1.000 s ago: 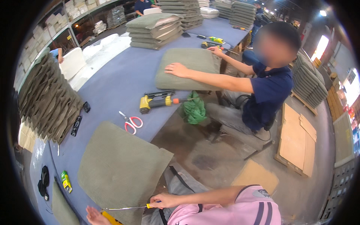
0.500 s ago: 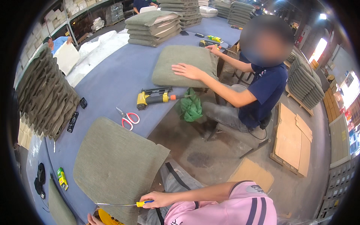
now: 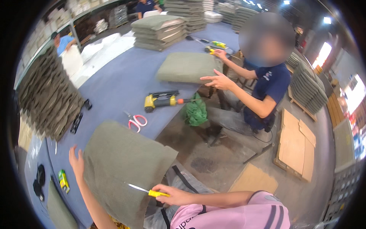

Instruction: The person staples fabric onto cushion foam using a staple gun, then trims excess fabric with scissors and a seam ripper. They fold and secure edges, flip cushions, and stack finished units on a workbench.

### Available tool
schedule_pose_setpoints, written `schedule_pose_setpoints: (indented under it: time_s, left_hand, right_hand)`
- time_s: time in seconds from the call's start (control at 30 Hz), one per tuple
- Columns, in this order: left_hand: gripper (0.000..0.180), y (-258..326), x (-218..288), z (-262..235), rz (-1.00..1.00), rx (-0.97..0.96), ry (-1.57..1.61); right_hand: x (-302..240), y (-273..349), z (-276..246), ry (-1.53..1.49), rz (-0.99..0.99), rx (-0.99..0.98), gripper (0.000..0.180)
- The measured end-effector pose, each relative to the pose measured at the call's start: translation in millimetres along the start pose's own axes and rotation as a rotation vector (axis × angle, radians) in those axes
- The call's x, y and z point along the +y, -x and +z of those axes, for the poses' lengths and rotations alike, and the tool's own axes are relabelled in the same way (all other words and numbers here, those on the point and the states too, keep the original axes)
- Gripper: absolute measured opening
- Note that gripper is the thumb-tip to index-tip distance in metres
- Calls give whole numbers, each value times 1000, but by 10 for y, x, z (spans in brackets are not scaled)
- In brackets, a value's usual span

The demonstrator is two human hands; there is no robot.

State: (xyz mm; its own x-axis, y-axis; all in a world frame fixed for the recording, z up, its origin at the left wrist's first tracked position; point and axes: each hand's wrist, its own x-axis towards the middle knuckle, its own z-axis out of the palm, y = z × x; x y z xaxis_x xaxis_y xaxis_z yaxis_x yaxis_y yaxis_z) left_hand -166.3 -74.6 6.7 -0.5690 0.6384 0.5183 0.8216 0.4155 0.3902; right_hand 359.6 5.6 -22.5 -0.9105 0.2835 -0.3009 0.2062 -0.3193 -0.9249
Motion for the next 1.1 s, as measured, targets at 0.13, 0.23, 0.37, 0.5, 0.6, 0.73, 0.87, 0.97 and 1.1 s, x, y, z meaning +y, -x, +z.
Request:
schedule_pose_setpoints:
  time_s: [0.13,0.23,0.37,0.5,0.6,0.73,0.87,0.97,1.1]
  left_hand:
    - [50,-127,375,669,-382,-18,-130]
    - [57,-203,495,639,-395,-182,-184]
    - [50,-171,370,559,-409,-171,-74]
    - [47,-181,349,549,-417,-170,-43]
    - [46,-140,339,564,-412,-154,-18]
    - [45,-126,349,561,-383,-123,-13]
    - [45,-100,312,570,-320,-52,-3]
    - [46,-86,337,552,-324,-59,-13]
    - [47,-81,353,499,-347,-118,-5]
  right_hand:
    - [-237,219,-101,310,-38,147,48]
    - [-251,257,-150,461,-174,242,47]
    - [-434,156,-157,463,57,238,47]
    - [-617,86,-279,408,162,215,50]
    - [-747,150,-381,348,243,214,49]
    - [-931,245,-412,341,329,231,49]
    - [-1069,250,-273,370,327,247,48]
    - [-1117,246,-198,410,342,258,47]
    - [-1200,241,-113,400,370,265,47]
